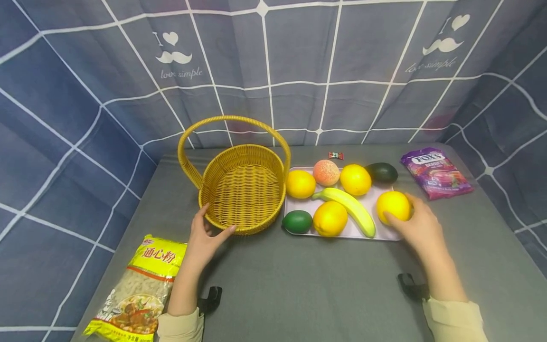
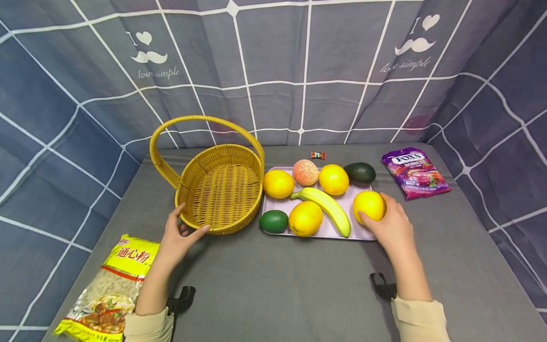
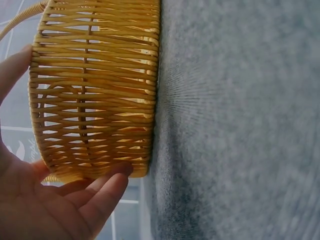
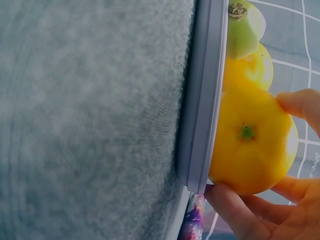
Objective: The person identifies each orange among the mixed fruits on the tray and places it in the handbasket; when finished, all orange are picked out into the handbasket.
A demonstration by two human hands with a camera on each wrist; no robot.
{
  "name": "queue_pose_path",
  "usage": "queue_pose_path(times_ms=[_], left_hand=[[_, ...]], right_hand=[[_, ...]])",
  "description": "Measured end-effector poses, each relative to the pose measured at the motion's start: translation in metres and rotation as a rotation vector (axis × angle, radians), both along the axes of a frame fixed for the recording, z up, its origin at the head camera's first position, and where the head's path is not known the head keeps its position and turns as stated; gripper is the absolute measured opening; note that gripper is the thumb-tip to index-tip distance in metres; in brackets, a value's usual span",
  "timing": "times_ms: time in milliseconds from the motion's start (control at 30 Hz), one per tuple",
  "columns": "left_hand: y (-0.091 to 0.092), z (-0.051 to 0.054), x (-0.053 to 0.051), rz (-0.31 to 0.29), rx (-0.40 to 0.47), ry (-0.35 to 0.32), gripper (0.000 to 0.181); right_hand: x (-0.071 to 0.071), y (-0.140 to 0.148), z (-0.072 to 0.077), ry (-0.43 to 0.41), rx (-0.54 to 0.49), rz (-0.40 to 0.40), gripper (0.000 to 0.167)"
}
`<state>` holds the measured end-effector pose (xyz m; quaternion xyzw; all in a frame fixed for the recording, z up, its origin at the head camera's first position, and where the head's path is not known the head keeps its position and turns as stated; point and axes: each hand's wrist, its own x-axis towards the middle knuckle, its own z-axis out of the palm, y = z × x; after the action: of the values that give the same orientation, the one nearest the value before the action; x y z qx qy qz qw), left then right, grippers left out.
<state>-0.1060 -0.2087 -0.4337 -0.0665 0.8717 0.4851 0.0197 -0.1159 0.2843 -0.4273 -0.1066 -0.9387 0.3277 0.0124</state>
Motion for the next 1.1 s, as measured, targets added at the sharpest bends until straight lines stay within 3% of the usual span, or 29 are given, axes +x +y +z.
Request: queue_pose_path(times_ms=[667,1100], left_hand=[[0.001,0.001,0.001,0.015,0.018,-0.007,0.102],[0.001,-0.001,0.001,0.025,0.008,-0.001,0.103]], right_hand=[[0.002,-0.001,0.002,0.02,0.008,-0.048,0.09],[0.007,-0.015,0.031,0.082,-0.043,-0.05,0.087]])
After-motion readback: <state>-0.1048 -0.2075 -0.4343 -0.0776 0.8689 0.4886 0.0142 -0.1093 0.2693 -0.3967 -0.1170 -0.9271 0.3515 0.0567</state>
